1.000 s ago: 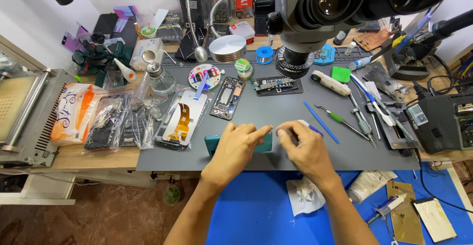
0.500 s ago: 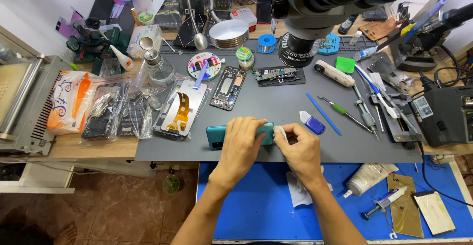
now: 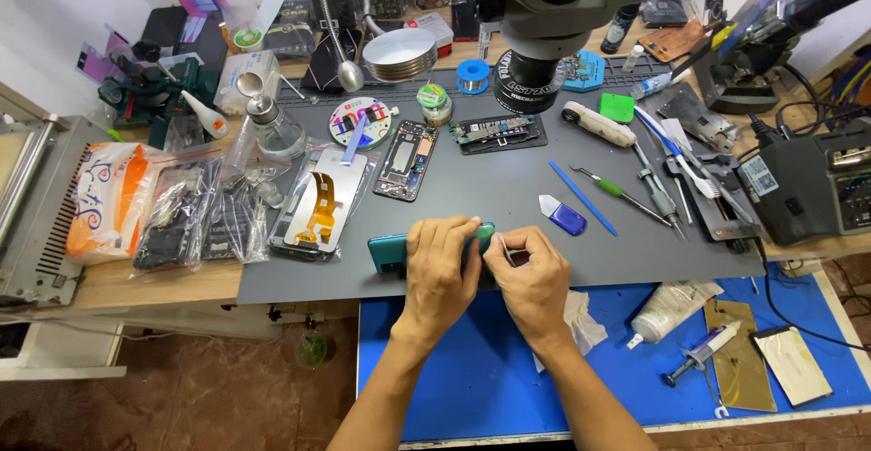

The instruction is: The person cleans the back of a teal smartphone using a white cloth. They wipe the entire back surface, including the camera area, and then clean the side edges of the device.

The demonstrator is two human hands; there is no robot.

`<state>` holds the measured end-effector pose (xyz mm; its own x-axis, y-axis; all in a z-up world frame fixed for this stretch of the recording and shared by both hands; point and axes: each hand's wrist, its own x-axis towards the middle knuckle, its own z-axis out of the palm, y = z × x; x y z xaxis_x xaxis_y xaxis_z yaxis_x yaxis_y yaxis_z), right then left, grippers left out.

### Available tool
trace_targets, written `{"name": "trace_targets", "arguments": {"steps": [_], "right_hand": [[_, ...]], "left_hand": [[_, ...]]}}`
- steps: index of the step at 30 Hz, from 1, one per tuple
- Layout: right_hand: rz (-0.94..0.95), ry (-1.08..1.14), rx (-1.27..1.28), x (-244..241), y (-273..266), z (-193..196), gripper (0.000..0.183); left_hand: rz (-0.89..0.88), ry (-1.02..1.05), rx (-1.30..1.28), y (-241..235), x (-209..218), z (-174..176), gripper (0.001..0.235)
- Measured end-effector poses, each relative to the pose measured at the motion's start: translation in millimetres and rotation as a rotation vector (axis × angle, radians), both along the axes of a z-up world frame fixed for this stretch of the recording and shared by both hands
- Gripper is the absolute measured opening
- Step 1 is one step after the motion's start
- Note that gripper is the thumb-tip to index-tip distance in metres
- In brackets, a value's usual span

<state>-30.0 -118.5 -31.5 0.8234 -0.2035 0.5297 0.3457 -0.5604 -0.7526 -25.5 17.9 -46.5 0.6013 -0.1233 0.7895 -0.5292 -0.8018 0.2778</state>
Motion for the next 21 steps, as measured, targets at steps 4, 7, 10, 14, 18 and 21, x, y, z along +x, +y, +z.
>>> {"name": "trace_targets", "arguments": {"steps": [4, 7, 10, 14, 18, 21], "right_hand": [[-0.050, -0.058, -0.020, -1, 3, -7, 0.018], [-0.071, -0.023, 0.010, 1, 2, -9, 0.020], [-0.075, -0.016, -0.014, 1, 4, -5, 0.021], [-0.050, 0.013, -0.006, 0, 3, -5, 0.019], [0.040, 0.045, 0.036, -1, -3, -1, 0.015], [0.127, 0.112, 0.078, 1, -14, 3, 0.014]], "left_hand": [[-0.001, -0.043, -0.016, -2, 0, -5, 0.029], [-0.001, -0.078, -0.025, -3, 1, -4, 0.028], [0.003, -0.100, -0.027, -2, 3, -3, 0.027], [0.006, -0.109, -0.058, -3, 3, -10, 0.027], [-0.001, -0.146, -0.072, -4, 5, -5, 0.027], [-0.001, -0.151, -0.076, -3, 3, -8, 0.027]]}}
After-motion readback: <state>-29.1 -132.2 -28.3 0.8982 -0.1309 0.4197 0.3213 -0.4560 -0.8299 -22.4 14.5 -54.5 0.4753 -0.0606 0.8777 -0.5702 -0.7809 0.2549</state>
